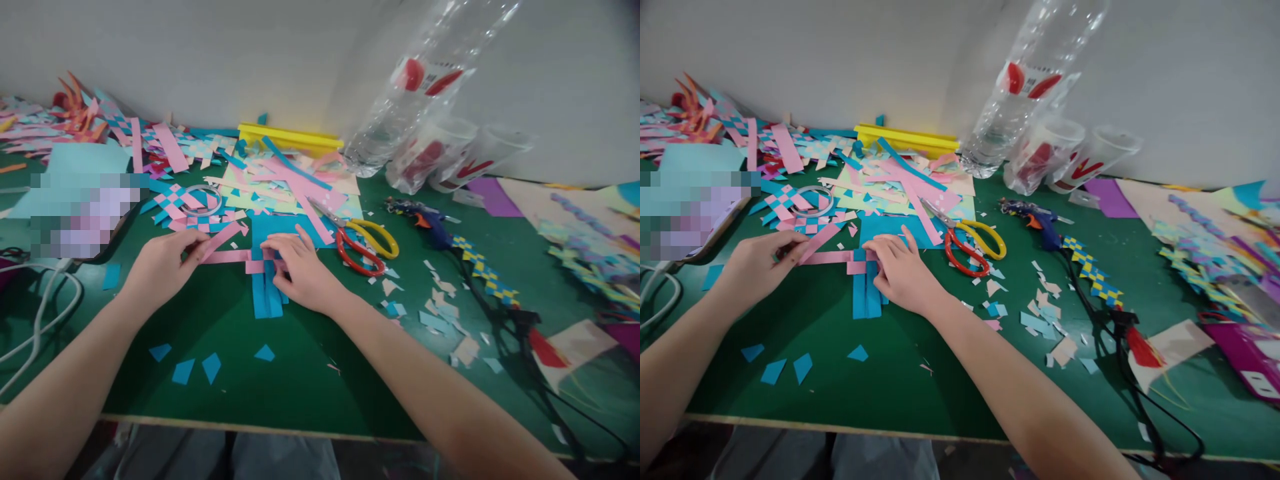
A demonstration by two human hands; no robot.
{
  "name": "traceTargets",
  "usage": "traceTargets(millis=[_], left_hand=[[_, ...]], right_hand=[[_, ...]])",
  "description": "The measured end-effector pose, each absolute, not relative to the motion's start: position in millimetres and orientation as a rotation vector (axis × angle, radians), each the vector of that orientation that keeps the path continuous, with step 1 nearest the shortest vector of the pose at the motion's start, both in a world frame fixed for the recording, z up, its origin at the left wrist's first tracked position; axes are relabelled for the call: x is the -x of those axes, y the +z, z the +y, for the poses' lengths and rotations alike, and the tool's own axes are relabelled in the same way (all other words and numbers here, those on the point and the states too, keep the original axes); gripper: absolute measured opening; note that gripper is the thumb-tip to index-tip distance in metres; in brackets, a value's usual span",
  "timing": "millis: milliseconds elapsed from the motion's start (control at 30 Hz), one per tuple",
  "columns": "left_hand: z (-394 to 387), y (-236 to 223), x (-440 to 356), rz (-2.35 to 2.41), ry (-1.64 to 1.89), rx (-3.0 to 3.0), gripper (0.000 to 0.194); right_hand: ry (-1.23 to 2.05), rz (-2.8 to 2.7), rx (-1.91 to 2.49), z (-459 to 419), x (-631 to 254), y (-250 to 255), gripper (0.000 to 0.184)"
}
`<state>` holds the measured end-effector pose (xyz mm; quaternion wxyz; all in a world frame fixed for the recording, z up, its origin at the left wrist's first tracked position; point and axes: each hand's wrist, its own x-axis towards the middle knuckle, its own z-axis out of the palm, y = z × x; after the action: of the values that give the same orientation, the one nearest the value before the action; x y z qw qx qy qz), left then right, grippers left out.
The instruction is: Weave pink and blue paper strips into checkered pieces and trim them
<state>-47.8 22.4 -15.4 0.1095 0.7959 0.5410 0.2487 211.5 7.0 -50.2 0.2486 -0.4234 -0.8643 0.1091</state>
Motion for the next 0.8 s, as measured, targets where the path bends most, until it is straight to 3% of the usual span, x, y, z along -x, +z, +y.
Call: traceTargets(millis=[233, 400, 800], left_hand=[[20.3, -14.4, 46.6, 1.780, 0.467, -2.417, 0.034], [21.0, -16.8, 47.6, 1.753, 0.385, -2.424, 0.030], [19.8, -16.7, 41.0, 1.442, 0.460, -2.388, 0.025]], right_hand=[[0.335, -2.287, 1.119, 8.7, -212.4, -51.3, 0.047], [0.253, -2.242, 1.088, 8.2, -212.2, -51.2, 0.045], [0.242, -2.050, 1.058, 9.7, -210.1, -50.5, 0.037]])
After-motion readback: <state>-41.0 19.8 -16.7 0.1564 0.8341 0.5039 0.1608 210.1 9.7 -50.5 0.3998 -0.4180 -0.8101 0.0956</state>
